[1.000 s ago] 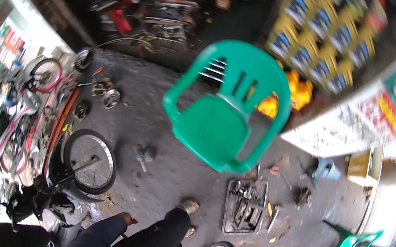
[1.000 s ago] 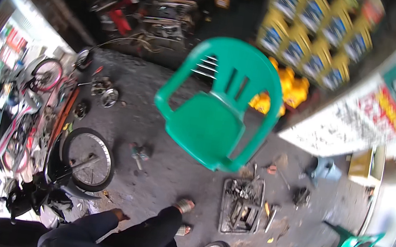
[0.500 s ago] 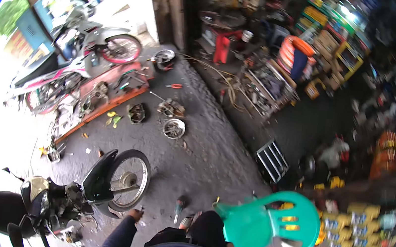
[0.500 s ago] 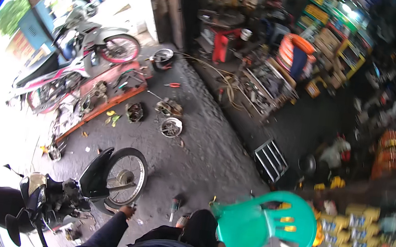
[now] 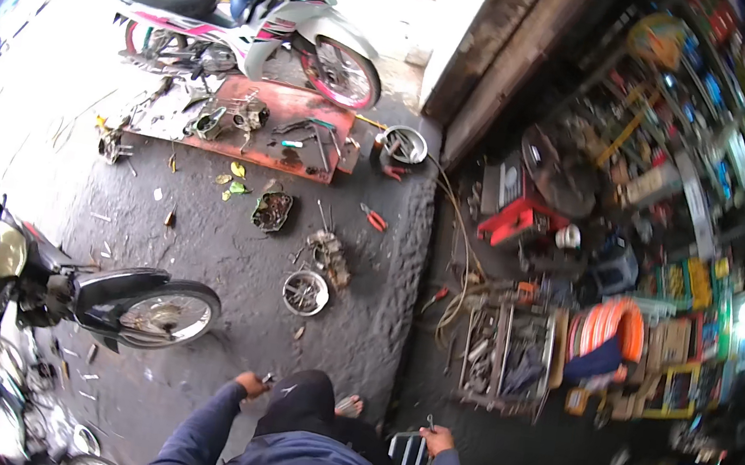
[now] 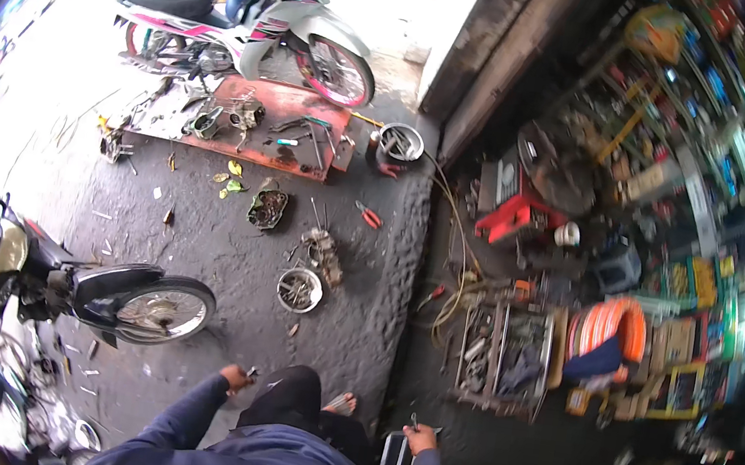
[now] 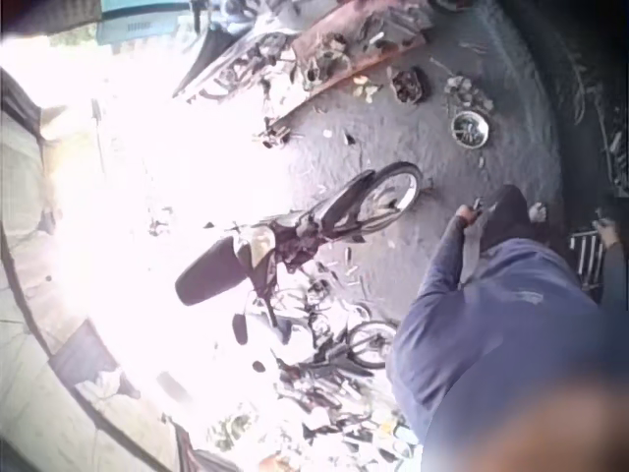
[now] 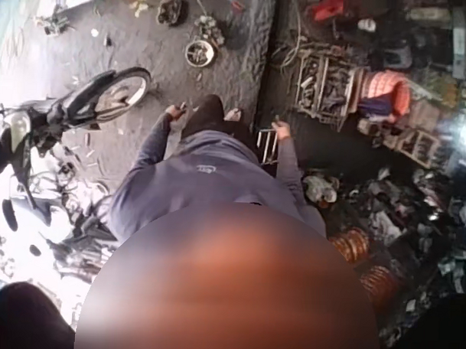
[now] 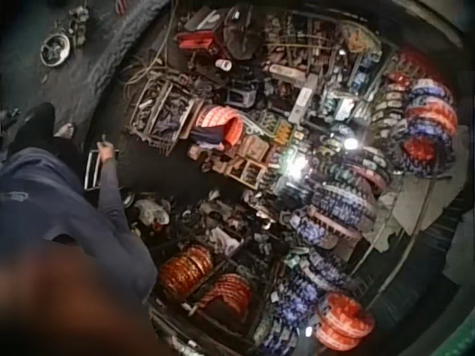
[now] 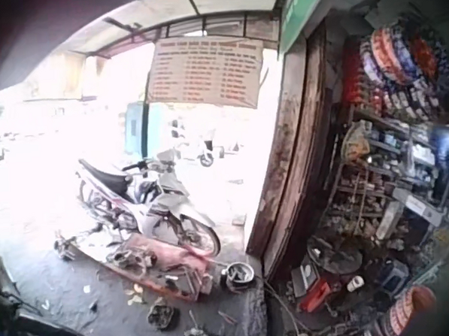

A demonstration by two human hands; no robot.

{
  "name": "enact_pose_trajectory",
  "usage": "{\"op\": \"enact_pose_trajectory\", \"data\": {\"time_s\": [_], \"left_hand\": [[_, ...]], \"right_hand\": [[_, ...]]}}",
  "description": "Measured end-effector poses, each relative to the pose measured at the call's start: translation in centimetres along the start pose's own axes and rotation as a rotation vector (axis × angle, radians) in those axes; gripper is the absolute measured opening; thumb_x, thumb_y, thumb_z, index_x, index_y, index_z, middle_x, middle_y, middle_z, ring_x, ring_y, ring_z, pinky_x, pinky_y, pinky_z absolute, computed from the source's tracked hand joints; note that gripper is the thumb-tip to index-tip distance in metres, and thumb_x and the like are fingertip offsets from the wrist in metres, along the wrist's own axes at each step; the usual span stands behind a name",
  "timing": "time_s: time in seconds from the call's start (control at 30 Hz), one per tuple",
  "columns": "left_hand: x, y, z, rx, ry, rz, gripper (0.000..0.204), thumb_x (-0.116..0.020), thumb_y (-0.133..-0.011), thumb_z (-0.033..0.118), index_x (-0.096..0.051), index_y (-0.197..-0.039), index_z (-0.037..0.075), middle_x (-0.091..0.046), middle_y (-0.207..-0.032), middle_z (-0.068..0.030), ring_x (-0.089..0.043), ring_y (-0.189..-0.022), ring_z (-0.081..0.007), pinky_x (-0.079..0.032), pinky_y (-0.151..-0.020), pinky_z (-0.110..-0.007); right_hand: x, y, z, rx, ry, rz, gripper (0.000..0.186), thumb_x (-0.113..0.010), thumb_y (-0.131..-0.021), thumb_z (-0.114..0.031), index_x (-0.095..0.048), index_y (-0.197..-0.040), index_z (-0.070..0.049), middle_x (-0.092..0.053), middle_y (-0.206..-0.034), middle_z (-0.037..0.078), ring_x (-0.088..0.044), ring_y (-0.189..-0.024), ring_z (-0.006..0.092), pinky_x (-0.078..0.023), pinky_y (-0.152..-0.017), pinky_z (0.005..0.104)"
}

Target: The person is repairing or assembling a motorcycle engine component, using tools to manipulate small parts.

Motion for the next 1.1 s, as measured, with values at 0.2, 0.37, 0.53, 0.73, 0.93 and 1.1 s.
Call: {"op": "enact_pose_trajectory", "data": {"time_s": [0.2,0.37,0.53,0.73,0.93,1.1], "left_hand": [[1.0,-4.5,16.2,0.192,0.585,-0.020,0.044,-0.069,-0.085,0.051,-0.076,-0.083,0.007,-0.067,-0.064,-0.0097,-0.065,-0.054,-0.0202,-0.052,-0.051,-0.037],[8.9,-17.2,30.2,0.152,0.438,0.213,0.053,-0.072,-0.077,0.051,-0.076,-0.102,0.004,-0.071,-0.106,-0.0239,-0.069,-0.103,-0.0327,-0.054,-0.089,-0.042],[14.1,-23.8,40.7,0.230,0.375,0.153,0.056,-0.071,-0.080,0.051,-0.072,-0.113,0.007,-0.070,-0.114,-0.0173,-0.067,-0.107,-0.0327,-0.053,-0.092,-0.044],[15.8,-22.7,51.4,-0.746,1.224,-0.211,0.024,-0.063,-0.093,0.022,-0.068,-0.096,-0.001,-0.070,-0.090,-0.0077,-0.063,-0.089,-0.0172,-0.049,-0.085,-0.035],[19.6,-35.3,50.0,-0.034,1.678,0.429,0.043,-0.049,-0.104,0.040,-0.062,-0.088,0.003,-0.052,-0.068,0.0017,-0.048,-0.065,-0.0081,-0.042,-0.063,-0.028],[20.3,-59.4,43.3,0.008,2.704,0.804,0.053,-0.042,-0.105,0.048,-0.061,-0.111,-0.001,-0.045,-0.071,0.0031,-0.039,-0.057,-0.0080,-0.033,-0.052,-0.025]], "right_hand": [[12.1,-27.8,-18.8,-0.174,0.109,-0.509,0.026,-0.073,-0.090,-0.029,-0.069,-0.083,-0.005,-0.052,-0.056,0.001,-0.040,-0.042,0.0102,-0.028,-0.040,0.0317],[10.2,-44.6,-33.4,0.278,0.739,-0.231,0.043,-0.077,-0.082,-0.040,-0.074,-0.096,0.000,-0.073,-0.091,0.018,-0.071,-0.088,0.0281,-0.054,-0.081,0.0404],[6.7,-52.4,-48.7,0.492,1.099,-0.559,0.042,-0.074,-0.082,-0.041,-0.074,-0.098,-0.002,-0.072,-0.096,0.022,-0.069,-0.095,0.0360,-0.053,-0.086,0.0452],[1.6,-60.0,-62.8,0.955,1.598,-1.035,0.026,-0.066,-0.084,-0.032,-0.076,-0.096,-0.011,-0.071,-0.097,0.020,-0.069,-0.087,0.0366,-0.055,-0.079,0.0478],[-21.0,-75.1,-69.1,1.396,0.997,-1.070,0.015,-0.056,-0.095,-0.017,-0.062,-0.089,-0.005,-0.066,-0.086,0.020,-0.062,-0.077,0.0422,-0.049,-0.068,0.0521],[-37.3,-79.6,-64.4,1.440,0.988,-1.438,0.027,-0.051,-0.102,-0.023,-0.056,-0.088,0.000,-0.054,-0.067,0.019,-0.055,-0.062,0.0374,-0.044,-0.060,0.0455]]}}
Point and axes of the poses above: each hand's wrist, its own y-axis away from the middle knuckle, its own x-axis out of the back of the hand, z = x × y, the point moved 3 cm from there along -y, towards the middle knuckle
